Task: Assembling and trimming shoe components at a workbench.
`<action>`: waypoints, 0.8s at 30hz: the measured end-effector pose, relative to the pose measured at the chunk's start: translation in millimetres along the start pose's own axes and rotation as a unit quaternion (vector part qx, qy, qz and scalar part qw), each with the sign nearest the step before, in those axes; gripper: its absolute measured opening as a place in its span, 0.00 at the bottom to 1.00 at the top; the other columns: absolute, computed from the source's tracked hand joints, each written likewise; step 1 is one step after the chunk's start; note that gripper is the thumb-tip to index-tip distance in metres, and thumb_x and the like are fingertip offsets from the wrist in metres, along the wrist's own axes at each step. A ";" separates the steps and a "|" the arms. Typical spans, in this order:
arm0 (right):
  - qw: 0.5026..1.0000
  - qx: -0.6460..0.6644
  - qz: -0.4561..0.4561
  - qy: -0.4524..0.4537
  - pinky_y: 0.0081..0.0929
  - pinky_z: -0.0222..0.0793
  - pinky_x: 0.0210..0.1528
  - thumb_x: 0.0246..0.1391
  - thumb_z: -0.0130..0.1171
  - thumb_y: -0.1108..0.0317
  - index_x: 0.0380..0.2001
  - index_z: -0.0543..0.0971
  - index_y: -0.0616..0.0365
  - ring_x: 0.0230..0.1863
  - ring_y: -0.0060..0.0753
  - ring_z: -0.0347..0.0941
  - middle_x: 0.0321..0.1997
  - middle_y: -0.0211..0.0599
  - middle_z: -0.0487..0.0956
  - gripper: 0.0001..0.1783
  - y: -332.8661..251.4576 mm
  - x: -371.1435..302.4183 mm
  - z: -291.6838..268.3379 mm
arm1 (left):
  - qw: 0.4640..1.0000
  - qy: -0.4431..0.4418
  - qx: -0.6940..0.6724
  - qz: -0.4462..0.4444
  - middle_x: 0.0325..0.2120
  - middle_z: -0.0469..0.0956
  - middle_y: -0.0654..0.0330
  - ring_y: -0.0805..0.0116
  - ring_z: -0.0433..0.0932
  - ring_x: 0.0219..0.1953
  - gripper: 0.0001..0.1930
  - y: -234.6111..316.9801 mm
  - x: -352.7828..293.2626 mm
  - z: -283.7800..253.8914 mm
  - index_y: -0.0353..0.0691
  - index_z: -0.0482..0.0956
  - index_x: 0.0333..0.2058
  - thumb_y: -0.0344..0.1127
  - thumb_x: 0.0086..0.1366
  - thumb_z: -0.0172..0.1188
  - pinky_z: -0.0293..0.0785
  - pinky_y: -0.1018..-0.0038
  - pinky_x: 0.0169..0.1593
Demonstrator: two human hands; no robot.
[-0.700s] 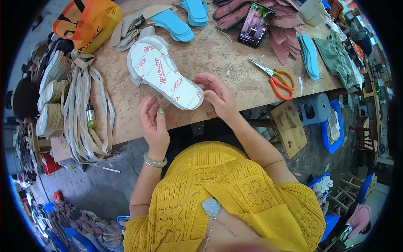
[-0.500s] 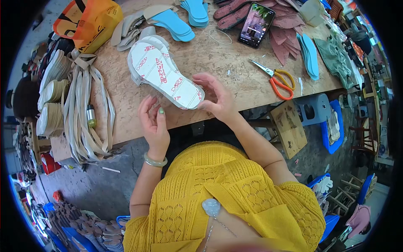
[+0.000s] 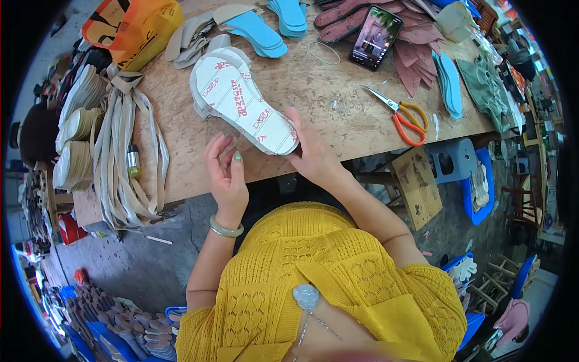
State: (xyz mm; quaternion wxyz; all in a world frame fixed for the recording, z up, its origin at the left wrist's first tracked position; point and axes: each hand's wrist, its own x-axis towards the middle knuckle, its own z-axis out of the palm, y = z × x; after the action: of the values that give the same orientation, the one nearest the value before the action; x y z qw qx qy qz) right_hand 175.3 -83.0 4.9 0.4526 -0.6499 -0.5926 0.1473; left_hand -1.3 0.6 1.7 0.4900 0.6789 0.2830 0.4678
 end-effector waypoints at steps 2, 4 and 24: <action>0.999 -0.022 -0.023 0.018 0.38 0.60 0.59 0.42 0.62 0.76 0.63 0.51 0.61 0.59 0.51 0.63 0.60 0.53 0.63 0.46 -1.9 1.3 0.2 | 1.000 -0.002 -0.003 -0.002 0.56 0.57 0.54 0.62 0.66 0.55 0.23 -0.2 -0.3 0.0 0.34 0.59 0.57 0.21 0.62 0.46 0.65 0.69 0.57; 0.997 -0.042 -0.047 0.035 0.37 0.61 0.59 0.42 0.61 0.78 0.63 0.52 0.61 0.58 0.51 0.64 0.60 0.53 0.64 0.45 -3.7 2.2 -1.4 | 1.000 -0.002 -0.004 -0.004 0.56 0.58 0.54 0.62 0.66 0.55 0.23 -0.9 -1.0 -0.6 0.34 0.59 0.57 0.21 0.62 0.46 0.65 0.68 0.57; 0.997 -0.054 -0.032 0.053 0.35 0.65 0.55 0.42 0.64 0.76 0.63 0.55 0.56 0.57 0.49 0.67 0.58 0.51 0.68 0.45 7.3 28.3 3.5 | 1.000 0.029 0.006 0.004 0.54 0.61 0.54 0.66 0.69 0.51 0.21 -4.4 0.4 -3.6 0.36 0.64 0.53 0.23 0.61 0.51 0.68 0.71 0.52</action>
State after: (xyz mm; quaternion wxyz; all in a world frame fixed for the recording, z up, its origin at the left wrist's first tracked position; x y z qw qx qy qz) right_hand 184.6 -55.1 7.2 0.4526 -0.6609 -0.5951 0.0658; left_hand -4.1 4.0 -1.9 0.4758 0.6688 0.2971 0.4879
